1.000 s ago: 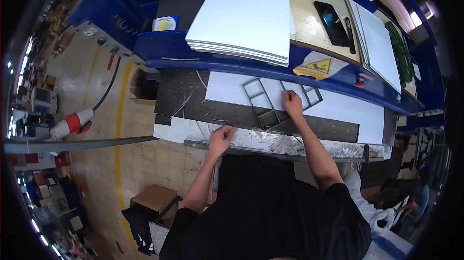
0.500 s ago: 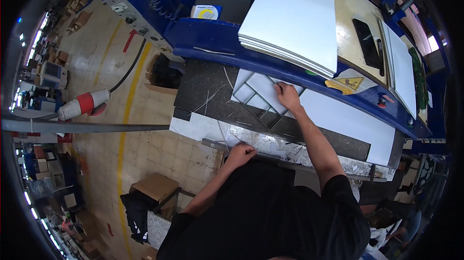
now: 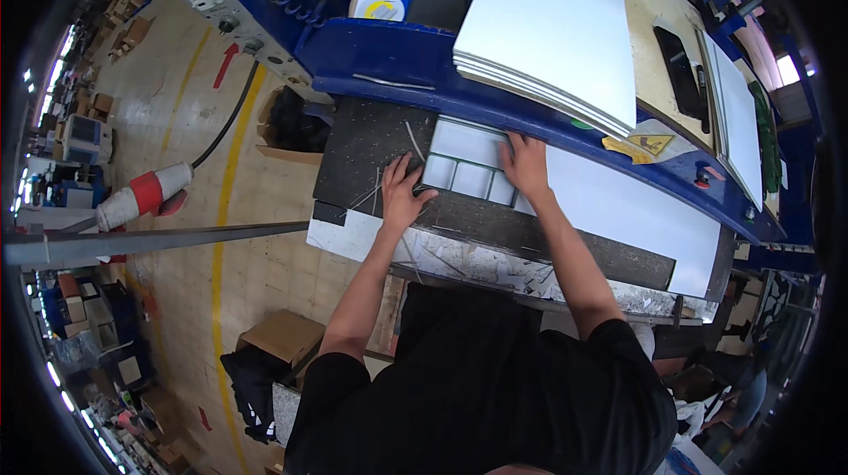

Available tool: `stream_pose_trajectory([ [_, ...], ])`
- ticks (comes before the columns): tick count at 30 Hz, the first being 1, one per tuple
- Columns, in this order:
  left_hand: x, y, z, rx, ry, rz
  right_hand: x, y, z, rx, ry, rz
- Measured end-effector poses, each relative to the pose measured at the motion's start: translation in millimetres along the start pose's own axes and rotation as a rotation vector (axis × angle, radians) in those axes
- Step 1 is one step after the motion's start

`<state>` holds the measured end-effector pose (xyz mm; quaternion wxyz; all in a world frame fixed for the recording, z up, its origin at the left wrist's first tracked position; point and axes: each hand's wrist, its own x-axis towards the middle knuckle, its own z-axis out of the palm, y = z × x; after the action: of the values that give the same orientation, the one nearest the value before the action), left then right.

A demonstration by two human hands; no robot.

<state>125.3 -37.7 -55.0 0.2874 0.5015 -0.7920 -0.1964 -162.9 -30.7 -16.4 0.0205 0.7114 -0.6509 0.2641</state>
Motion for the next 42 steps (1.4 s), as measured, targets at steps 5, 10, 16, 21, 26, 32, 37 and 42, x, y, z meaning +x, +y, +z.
stream_pose_trajectory([
  [5,-1,-3,9,-0.057,0.024,0.017,-50,13,-27,0.308,-0.219,0.688],
  [10,2,-2,8,-0.053,0.001,-0.008,-38,22,-25,0.318,-0.487,0.460],
  [16,1,1,7,-0.079,0.006,-0.042,-55,24,-16,0.531,-0.301,0.491],
  [21,1,-2,8,-0.132,-0.010,-0.084,-57,22,-14,0.620,-0.309,0.528],
  [26,0,2,7,-0.103,-0.029,-0.119,-60,26,-12,0.653,-0.313,0.542],
  [32,2,6,6,-0.078,-0.046,-0.121,-60,26,-16,0.692,-0.323,0.569],
  [37,6,2,5,-0.096,-0.032,-0.100,-58,23,-15,0.687,-0.302,0.559],
  [42,21,5,10,-0.053,-0.021,-0.078,-51,36,-8,0.768,-0.298,0.597],
])
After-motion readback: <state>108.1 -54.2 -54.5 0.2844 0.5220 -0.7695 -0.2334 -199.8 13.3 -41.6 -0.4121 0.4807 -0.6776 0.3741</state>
